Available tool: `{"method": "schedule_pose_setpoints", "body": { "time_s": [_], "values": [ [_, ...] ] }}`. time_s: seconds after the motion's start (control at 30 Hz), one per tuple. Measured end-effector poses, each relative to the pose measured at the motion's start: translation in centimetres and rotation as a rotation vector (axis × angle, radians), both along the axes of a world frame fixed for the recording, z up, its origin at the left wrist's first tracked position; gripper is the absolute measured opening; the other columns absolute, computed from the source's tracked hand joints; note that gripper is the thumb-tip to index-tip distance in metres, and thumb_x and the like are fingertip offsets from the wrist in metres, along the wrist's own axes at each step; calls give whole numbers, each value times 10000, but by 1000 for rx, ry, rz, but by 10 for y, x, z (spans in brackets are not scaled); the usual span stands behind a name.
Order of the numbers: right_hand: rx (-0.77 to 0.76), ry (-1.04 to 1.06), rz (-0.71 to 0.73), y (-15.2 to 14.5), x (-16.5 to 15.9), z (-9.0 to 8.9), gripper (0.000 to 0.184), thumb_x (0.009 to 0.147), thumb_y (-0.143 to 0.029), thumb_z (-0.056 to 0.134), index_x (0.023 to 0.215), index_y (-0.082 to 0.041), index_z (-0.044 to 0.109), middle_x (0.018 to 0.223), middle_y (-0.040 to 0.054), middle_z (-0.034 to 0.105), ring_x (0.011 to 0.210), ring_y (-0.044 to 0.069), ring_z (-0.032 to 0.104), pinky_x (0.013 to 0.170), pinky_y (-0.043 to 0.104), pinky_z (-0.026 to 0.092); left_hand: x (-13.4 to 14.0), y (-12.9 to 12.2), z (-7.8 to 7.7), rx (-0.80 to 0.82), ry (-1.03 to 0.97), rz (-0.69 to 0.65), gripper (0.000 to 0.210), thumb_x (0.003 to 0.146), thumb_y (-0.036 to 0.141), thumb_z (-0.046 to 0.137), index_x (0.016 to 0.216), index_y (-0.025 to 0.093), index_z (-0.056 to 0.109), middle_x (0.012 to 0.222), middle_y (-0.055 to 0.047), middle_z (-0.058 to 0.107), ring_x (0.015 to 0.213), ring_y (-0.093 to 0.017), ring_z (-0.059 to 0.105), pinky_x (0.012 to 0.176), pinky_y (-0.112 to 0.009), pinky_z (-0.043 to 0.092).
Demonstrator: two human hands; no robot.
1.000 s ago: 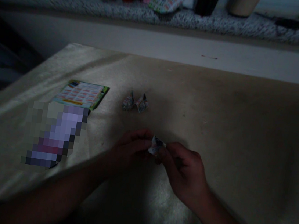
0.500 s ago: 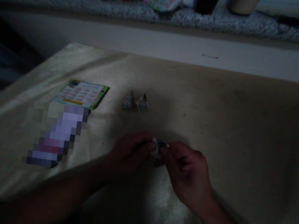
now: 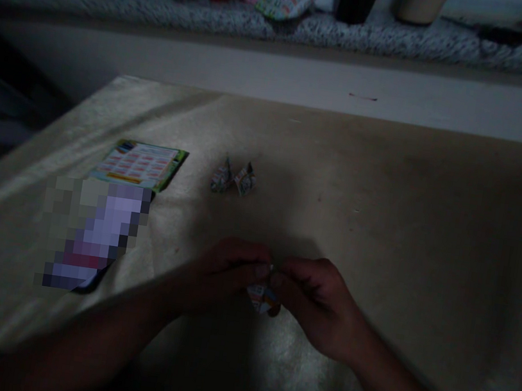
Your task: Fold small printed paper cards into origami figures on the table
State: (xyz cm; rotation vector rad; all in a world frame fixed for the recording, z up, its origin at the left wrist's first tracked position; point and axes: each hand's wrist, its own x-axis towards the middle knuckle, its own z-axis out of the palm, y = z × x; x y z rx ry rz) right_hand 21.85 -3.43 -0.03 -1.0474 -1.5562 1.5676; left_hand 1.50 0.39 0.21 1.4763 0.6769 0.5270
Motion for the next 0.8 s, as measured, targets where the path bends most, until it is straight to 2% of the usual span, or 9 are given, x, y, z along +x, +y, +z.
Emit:
{"method": "schedule_pose_setpoints", "body": {
  "time_s": [0.17, 0.27, 0.37, 0.43, 0.53, 0.6, 0.67, 0.8],
  "values": [
    [54, -35, -61, 0, -4, 1, 310, 988, -283, 563, 724, -190, 696, 624, -12, 652, 574, 118, 610, 539, 228, 470, 8, -7, -7, 66, -8, 130, 360, 953, 339, 515, 644, 157, 520, 602, 26, 446, 582, -102, 441, 560, -243, 328],
    [139, -101, -143, 1, -5, 3, 351, 973, -284, 566, 642, -192, 635, 552, -34, 539, 498, 99, 494, 473, 228, 386, 13, -9, -11, 180, -34, 260, 327, 942, 273, 521, 634, 163, 495, 594, 44, 412, 568, -87, 391, 552, -233, 308],
    [194, -173, -269, 1, -5, 4, 375, 964, -310, 582, 608, -190, 590, 534, -41, 445, 485, 96, 403, 443, 239, 314, 15, -9, -10, 220, -8, 409, 321, 944, 254, 526, 638, 163, 502, 602, 49, 417, 573, -83, 388, 544, -228, 301],
    [211, -199, -358, 0, -5, 4, 362, 971, -330, 581, 640, -190, 630, 560, -27, 475, 506, 105, 417, 449, 244, 319, 15, -8, -9, 228, 22, 516, 314, 951, 254, 521, 651, 161, 529, 612, 45, 442, 586, -86, 413, 550, -223, 321],
    [208, -183, -513, -1, -4, -2, 267, 972, -340, 600, 782, -207, 733, 667, 9, 615, 586, 137, 535, 517, 259, 409, 14, -7, -7, 291, 32, 625, 280, 952, 263, 526, 703, 159, 604, 640, 30, 524, 615, -94, 484, 577, -216, 380],
    [164, -92, -624, 0, -2, -8, 209, 973, -351, 609, 886, -230, 756, 763, 28, 687, 657, 165, 609, 582, 282, 472, 14, -8, -9, 351, 31, 653, 238, 929, 263, 570, 726, 161, 644, 655, 19, 576, 625, -99, 525, 583, -214, 409],
    [107, 34, -690, 1, -2, -14, 198, 980, -368, 597, 928, -242, 741, 796, 32, 693, 683, 180, 633, 635, 312, 513, 15, -9, -10, 425, 3, 645, 177, 886, 236, 627, 732, 160, 669, 662, 9, 620, 618, -101, 556, 577, -213, 434],
    [-9, 220, -766, 2, -6, -16, 190, 963, -390, 630, 851, -243, 675, 732, 2, 623, 651, 159, 601, 605, 289, 520, 18, -11, -11, 614, -120, 503, 117, 833, 152, 676, 716, 147, 681, 650, -14, 675, 581, -94, 602, 555, -192, 472]
  ]
}}
